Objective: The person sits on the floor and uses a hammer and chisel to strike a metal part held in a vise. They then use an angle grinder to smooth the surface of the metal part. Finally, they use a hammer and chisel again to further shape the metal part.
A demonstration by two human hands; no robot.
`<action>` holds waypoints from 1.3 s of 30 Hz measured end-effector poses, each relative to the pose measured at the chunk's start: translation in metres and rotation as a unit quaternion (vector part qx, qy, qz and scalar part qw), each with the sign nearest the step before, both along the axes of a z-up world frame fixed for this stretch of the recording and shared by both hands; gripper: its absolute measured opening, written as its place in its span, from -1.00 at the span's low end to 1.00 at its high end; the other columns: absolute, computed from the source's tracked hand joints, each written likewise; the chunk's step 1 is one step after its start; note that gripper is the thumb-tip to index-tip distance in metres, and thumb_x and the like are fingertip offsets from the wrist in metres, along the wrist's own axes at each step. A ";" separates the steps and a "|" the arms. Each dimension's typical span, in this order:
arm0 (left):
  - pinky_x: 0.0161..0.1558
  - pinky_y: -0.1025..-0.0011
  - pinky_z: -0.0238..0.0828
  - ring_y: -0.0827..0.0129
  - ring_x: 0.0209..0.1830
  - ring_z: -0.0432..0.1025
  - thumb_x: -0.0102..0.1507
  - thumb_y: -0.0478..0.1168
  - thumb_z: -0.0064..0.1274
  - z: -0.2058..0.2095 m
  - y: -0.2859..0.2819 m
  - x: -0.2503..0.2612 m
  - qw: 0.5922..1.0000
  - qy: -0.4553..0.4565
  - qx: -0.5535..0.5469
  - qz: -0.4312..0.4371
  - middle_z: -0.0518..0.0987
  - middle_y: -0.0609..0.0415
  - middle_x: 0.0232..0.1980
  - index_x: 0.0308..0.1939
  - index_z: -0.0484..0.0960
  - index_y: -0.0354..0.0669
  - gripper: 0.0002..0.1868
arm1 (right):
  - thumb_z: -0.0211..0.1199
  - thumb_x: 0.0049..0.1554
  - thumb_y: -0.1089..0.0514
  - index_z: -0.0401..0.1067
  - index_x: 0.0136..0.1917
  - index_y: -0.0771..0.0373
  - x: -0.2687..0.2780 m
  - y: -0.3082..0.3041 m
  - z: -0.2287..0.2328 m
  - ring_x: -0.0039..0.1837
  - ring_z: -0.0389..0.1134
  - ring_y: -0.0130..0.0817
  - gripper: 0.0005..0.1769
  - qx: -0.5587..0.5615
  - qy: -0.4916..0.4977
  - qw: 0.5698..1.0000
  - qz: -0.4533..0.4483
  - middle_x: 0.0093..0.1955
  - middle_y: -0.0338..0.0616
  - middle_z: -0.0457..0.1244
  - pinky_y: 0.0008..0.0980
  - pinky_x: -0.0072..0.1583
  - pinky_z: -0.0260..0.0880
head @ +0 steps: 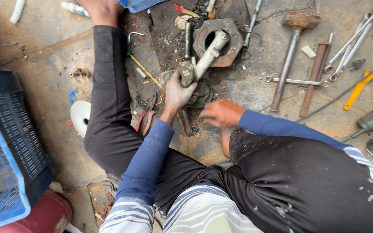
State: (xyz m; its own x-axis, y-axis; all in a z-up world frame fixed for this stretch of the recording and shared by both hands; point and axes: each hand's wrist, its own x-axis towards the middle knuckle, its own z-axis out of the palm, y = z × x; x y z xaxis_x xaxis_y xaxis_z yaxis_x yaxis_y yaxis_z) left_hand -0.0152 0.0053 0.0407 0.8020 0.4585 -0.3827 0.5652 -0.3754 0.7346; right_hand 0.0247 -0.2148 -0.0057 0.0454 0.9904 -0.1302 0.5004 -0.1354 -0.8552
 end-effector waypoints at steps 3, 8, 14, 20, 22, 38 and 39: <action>0.14 0.20 0.49 0.01 0.05 0.61 0.00 -0.11 0.33 -0.005 0.006 0.005 0.999 0.027 -0.008 -0.029 0.68 -0.24 0.02 0.24 0.50 -0.26 -0.26 | 0.30 0.18 -0.06 0.46 0.32 0.10 -0.036 0.016 -0.016 -0.02 0.45 -0.02 -0.53 -0.076 0.072 0.994 -0.011 -0.06 0.01 0.38 -0.04 0.06 0.47; 0.12 0.17 0.48 -0.05 0.02 0.60 -0.02 -0.08 0.31 -0.012 0.012 0.008 0.995 0.040 0.033 -0.079 0.67 -0.31 0.00 0.25 0.49 -0.35 -0.21 | 0.27 0.13 -0.15 0.29 0.47 -0.06 -0.067 0.062 -0.035 0.34 0.23 0.16 -0.34 -0.209 0.104 0.972 -0.028 0.27 0.17 0.25 0.04 0.30 0.25; 0.14 0.17 0.49 -0.06 0.03 0.60 -0.03 -0.02 0.30 -0.013 0.020 0.016 0.990 0.044 0.043 -0.124 0.67 -0.34 -0.01 0.25 0.48 -0.37 -0.17 | 0.41 0.03 -0.24 0.56 0.18 0.03 -0.061 0.066 -0.010 0.15 0.41 0.03 -0.47 -0.230 0.073 0.961 -0.135 0.09 0.04 0.39 -0.09 0.22 0.38; 0.13 0.13 0.45 -0.08 0.05 0.56 -0.05 0.00 0.33 -0.007 0.034 0.026 0.981 0.083 0.055 -0.166 0.66 -0.28 0.02 0.23 0.54 -0.21 -0.21 | 0.42 -0.04 -0.06 0.62 -0.05 0.13 -0.021 0.046 0.035 -0.05 0.48 -0.22 -0.67 -0.122 0.151 0.975 -0.104 -0.11 -0.11 0.45 -0.23 0.05 0.46; 0.15 0.17 0.47 -0.04 0.04 0.58 -0.06 0.02 0.34 -0.008 0.042 0.034 0.977 0.102 0.038 -0.184 0.66 -0.25 0.03 0.21 0.54 -0.20 -0.22 | 0.41 -0.03 -0.05 0.60 -0.03 0.13 0.000 0.033 0.046 -0.05 0.47 -0.30 -0.67 -0.139 0.202 0.968 -0.051 -0.07 -0.16 0.46 -0.25 0.04 0.46; 0.18 0.18 0.45 0.09 0.02 0.63 0.11 0.11 0.29 -0.021 0.006 0.011 0.995 0.073 -0.035 -0.063 0.69 -0.18 0.02 0.30 0.44 -0.19 -0.23 | 0.44 0.02 0.09 0.46 0.24 0.19 0.128 -0.063 0.121 0.25 0.43 -0.16 -0.49 -0.130 0.214 0.953 -0.172 0.15 -0.05 0.42 0.08 0.38 0.31; 0.16 0.17 0.47 0.05 0.02 0.62 0.12 0.09 0.29 -0.020 0.003 0.009 0.996 0.058 -0.030 -0.057 0.69 -0.21 0.00 0.29 0.45 -0.22 -0.23 | 0.44 0.03 0.09 0.45 0.17 0.19 0.131 -0.054 0.118 0.26 0.42 -0.17 -0.55 -0.131 0.173 0.953 -0.212 0.13 -0.08 0.42 0.10 0.40 0.28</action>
State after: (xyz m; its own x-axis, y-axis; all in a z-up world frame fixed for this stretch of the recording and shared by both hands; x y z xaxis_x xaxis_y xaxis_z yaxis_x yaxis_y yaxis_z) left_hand -0.0066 0.0084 0.0210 0.7963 0.3393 -0.5007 0.6039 -0.3993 0.6898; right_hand 0.1554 -0.2689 0.1121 0.3438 0.8239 -0.4504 0.0465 -0.4940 -0.8682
